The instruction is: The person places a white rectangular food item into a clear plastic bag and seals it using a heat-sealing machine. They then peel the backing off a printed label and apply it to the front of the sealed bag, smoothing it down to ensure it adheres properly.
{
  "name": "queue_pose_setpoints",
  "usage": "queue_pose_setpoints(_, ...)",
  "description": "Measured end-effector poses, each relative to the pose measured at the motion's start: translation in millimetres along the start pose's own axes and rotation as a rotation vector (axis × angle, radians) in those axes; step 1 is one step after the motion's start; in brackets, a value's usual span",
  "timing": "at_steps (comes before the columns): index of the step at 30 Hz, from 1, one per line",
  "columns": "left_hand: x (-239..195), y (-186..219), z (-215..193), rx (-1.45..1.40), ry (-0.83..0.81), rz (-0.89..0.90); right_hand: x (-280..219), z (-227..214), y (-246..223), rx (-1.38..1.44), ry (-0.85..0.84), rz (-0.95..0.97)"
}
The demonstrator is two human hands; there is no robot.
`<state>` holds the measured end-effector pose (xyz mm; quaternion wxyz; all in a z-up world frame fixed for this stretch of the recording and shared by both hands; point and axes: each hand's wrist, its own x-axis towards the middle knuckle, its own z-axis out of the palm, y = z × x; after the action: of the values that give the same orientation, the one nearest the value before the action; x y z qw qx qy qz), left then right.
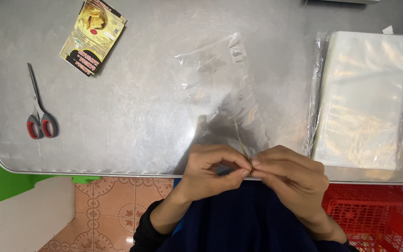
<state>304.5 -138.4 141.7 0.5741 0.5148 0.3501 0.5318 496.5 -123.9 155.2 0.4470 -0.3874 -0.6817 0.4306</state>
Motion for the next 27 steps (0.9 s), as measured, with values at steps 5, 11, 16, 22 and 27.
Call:
queue_pose_setpoints(5,-3,-1,4,0.207,0.065,0.026,-4,6,8,-0.039,-0.019,-0.146)
queue_pose_setpoints(11,-56,-52,-74,0.049,0.647,-0.486,-34,-24,40,0.034,0.515,0.308)
queue_pose_setpoints(16,-57,-17,-181,0.446,0.905,-0.738,-36,-78,56,0.453,0.931,0.249)
queue_pose_setpoints(22,-35,-8,-130,1.374,0.781,-0.064,-34,-49,49,-0.025,0.915,0.128)
queue_pose_setpoints(27,12,26,-8,0.934,-0.020,0.610,-26,13,22,-0.442,0.731,0.019)
